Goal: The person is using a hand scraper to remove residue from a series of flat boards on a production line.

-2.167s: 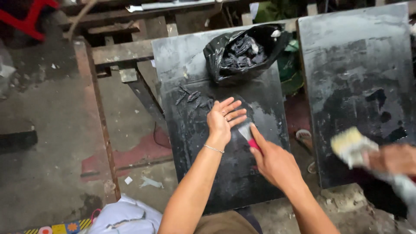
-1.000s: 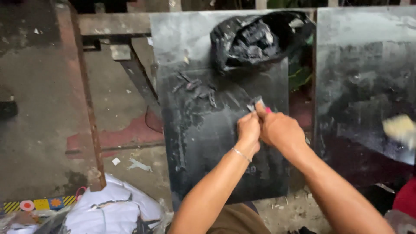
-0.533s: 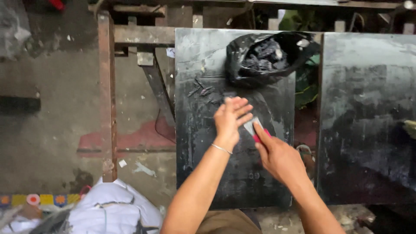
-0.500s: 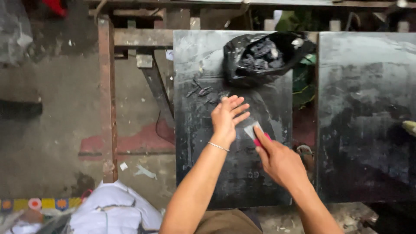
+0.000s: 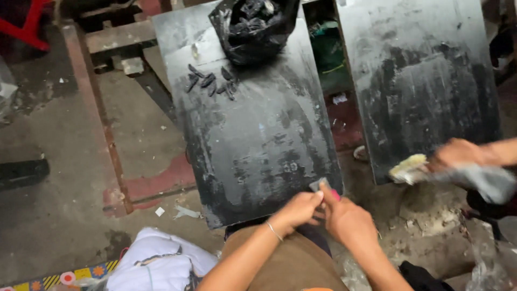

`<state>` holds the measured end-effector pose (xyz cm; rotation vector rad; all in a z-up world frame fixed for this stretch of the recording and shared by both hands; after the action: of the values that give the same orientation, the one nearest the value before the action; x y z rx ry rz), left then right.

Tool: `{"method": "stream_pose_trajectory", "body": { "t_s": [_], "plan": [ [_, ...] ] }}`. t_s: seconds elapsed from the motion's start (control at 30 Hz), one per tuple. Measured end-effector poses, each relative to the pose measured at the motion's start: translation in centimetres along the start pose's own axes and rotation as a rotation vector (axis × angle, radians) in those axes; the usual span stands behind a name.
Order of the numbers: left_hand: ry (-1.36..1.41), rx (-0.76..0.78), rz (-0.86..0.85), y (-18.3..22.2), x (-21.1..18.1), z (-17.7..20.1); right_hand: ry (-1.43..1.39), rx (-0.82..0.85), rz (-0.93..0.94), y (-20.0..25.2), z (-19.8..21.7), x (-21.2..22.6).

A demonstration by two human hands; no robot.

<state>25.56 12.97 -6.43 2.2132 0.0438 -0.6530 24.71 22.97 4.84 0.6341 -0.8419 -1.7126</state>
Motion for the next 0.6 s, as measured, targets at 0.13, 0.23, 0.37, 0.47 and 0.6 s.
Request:
{"method": "stream_pose_trajectory", "body": {
  "t_s": [0.13,0.23,0.37,0.47,0.6],
  "plan": [
    [0.611,-0.384,-0.071,-1.5,3.6,-0.8,0.107,-0.015,0.035,-0.8,-2.1,1.4],
    [0.433,-0.532,-0.102,1.7,-4.6,-1.0,0.116,0.092,-0.008,-0.8,4.2,5.1],
    [0.419,-0.615,-0.058,-2.8,-4.2,1.4,0.124,0.148,-0.040,-4.3,6.2,6.0],
    [0.372,-0.709,-0.120,-4.8,-5.2,4.4,0.144,0.170,-0.033,-5.2,10.4,8.8],
    [0.319,-0.759,-0.098,-6.3,-8.6,8.8,0.244,0.128,0.001,-8.0,14.4,12.3]
  ]
}}
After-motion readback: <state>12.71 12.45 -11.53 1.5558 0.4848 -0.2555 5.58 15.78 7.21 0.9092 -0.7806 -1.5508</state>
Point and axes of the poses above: each hand's wrist, its own y-axis away from the middle knuckle, its own z-axis out of the back of the hand, x = y × z, the point moved 7 cm from there along -y, towards the middle knuckle, and after that the axes turned 5 degrees about x, right-handed, at the moved point
